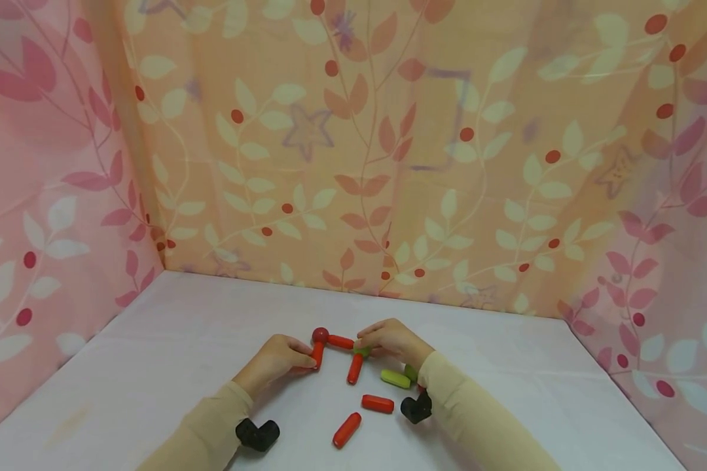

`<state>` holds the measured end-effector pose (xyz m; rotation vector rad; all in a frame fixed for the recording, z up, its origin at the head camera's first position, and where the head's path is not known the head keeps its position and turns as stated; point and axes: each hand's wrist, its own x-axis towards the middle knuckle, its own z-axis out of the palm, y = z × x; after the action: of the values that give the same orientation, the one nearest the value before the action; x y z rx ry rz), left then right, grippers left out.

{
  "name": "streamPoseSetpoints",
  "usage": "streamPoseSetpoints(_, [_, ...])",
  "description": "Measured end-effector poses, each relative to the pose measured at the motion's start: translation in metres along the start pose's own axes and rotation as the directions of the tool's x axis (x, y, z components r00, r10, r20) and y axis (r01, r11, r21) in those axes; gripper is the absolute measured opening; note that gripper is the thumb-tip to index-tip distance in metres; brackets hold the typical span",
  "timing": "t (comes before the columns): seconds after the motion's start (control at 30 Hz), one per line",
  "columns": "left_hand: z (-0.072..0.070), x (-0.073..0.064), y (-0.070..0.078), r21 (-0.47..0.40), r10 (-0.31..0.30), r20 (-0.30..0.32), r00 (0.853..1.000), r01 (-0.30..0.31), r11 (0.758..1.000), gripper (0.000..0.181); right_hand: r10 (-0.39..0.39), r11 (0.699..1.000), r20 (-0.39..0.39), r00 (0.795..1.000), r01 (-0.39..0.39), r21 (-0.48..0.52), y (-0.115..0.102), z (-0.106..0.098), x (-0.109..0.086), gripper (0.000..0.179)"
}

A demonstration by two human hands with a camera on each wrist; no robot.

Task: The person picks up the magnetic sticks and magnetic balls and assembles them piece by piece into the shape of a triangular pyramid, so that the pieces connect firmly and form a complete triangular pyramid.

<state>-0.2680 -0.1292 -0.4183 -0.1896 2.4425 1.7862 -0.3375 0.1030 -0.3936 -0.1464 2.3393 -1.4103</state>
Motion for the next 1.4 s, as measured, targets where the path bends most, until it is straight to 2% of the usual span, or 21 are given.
streamPoseSetpoints(0.23, [0.001,0.000,0.002,0.098,0.004,0.035,0.999,-0.007,0.995,0.024,-0.014,1.000,-0.034,0.999,0.014,0.008,-0.002,-0.013,-0.006,0.033])
streamPoseSetpoints(0.43, [-0.001,0.002,0.002,0.111,0.048,0.082,0.995,-0.057,0.992,0.027,-0.069,0.997,-0.139,0.988,0.072,0.014,0.000,-0.035,-0.020,0.034])
streamPoseSetpoints(0.6, [-0.008,0.006,0.001,0.058,0.046,0.037,0.998,-0.049,0.997,0.027,-0.109,0.990,-0.199,0.974,0.125,0.067,0.010,-0.052,-0.034,0.032])
streamPoseSetpoints(0.77, [-0.014,0.018,0.001,0.026,0.045,-0.022,0.999,-0.044,0.999,0.031,-0.101,0.987,-0.222,0.970,0.125,0.097,0.022,-0.065,-0.049,0.034])
streamPoseSetpoints(1.03, [-0.005,0.039,0.008,-0.024,0.027,-0.063,0.998,-0.028,0.999,0.033,-0.120,0.982,-0.083,0.989,0.130,0.135,0.047,-0.083,-0.061,0.050])
streamPoseSetpoints(1.3, [-0.003,0.043,0.006,-0.044,0.008,-0.078,0.997,-0.011,0.999,0.031,-0.121,0.971,0.036,0.992,0.111,0.210,0.062,-0.092,-0.061,0.051])
streamPoseSetpoints(1.4, [-0.001,0.044,0.005,-0.065,0.022,-0.067,0.998,-0.027,0.998,0.030,-0.122,0.971,0.067,0.990,0.105,0.213,0.064,-0.093,-0.061,0.050])
